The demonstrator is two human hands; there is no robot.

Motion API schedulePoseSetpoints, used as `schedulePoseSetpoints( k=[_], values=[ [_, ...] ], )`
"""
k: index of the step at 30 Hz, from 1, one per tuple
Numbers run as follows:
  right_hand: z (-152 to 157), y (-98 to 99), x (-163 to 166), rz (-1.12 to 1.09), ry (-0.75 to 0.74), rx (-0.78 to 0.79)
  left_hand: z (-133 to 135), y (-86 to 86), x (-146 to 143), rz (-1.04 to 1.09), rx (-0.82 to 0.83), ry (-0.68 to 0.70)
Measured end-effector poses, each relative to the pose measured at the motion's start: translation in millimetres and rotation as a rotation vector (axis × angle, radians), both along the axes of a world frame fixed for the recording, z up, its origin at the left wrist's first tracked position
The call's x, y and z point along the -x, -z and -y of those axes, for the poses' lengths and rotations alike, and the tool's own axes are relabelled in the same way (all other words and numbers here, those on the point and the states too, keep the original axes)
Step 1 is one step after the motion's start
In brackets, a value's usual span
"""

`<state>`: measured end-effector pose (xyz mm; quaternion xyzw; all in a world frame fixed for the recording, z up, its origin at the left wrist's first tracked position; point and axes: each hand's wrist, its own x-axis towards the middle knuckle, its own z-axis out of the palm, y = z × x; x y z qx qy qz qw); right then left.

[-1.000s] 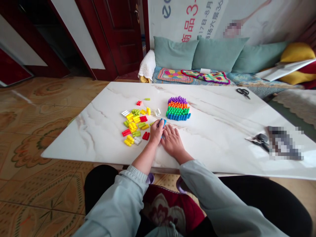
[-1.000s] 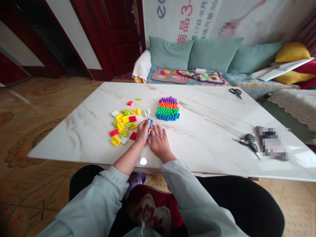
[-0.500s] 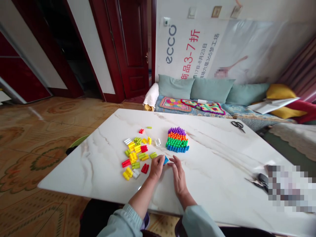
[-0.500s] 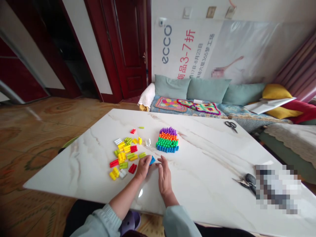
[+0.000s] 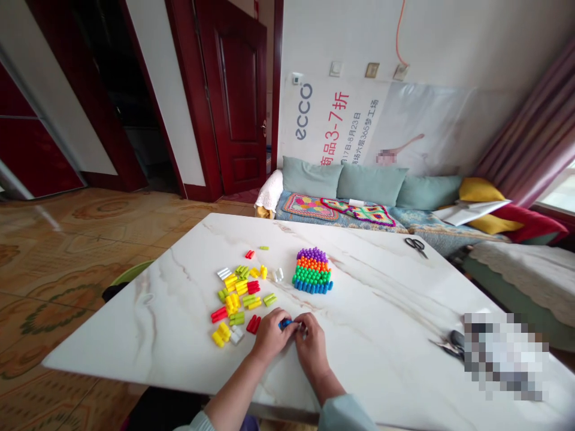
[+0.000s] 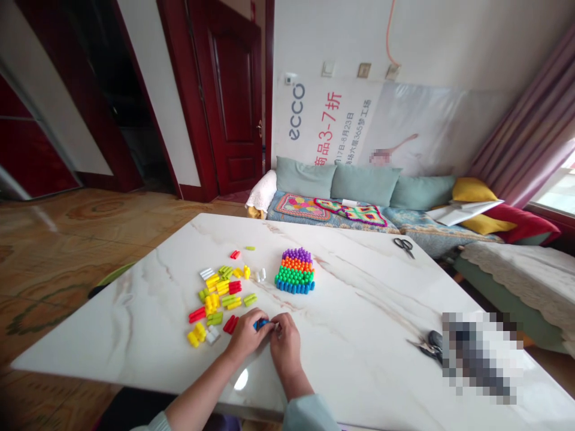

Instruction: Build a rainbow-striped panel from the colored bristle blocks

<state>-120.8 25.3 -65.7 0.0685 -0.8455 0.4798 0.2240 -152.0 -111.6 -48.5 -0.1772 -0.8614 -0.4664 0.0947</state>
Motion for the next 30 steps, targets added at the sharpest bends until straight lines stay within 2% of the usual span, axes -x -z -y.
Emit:
schedulePoseSetpoints(
  k=[4,9,11,16,19,25,30],
  values=[
    [6,-5.9,-4,0.014,-0.074,-0.089,2,4.4,0,-0.011,0.08,-0.044],
    [-6,-15.7,-2,0.028,-0.081,-0.096,2,6.2,2,0.03,0.056,0.008],
    [-25,-15.8,6,0.002,0.005,-0.068,2,7.0,3,0.046,0.021,0.007],
    [-92,-3.3,38,0.036,0.403,-0.048,2,10.8,6,0.034,-0.007,0.007],
    [-117,3.8,56,0.086,0.451,-0.1,2,12.4,7,0.031,-0.017,0.01],
    [-118,4.7,79,0.068,0.438,-0.184,3,12.5,7,0.05,-0.036,0.011],
    [-114,5.8,82,0.103,0.415,-0.155,4,7.2,6,0.071,-0.055,0.01]
  ],
)
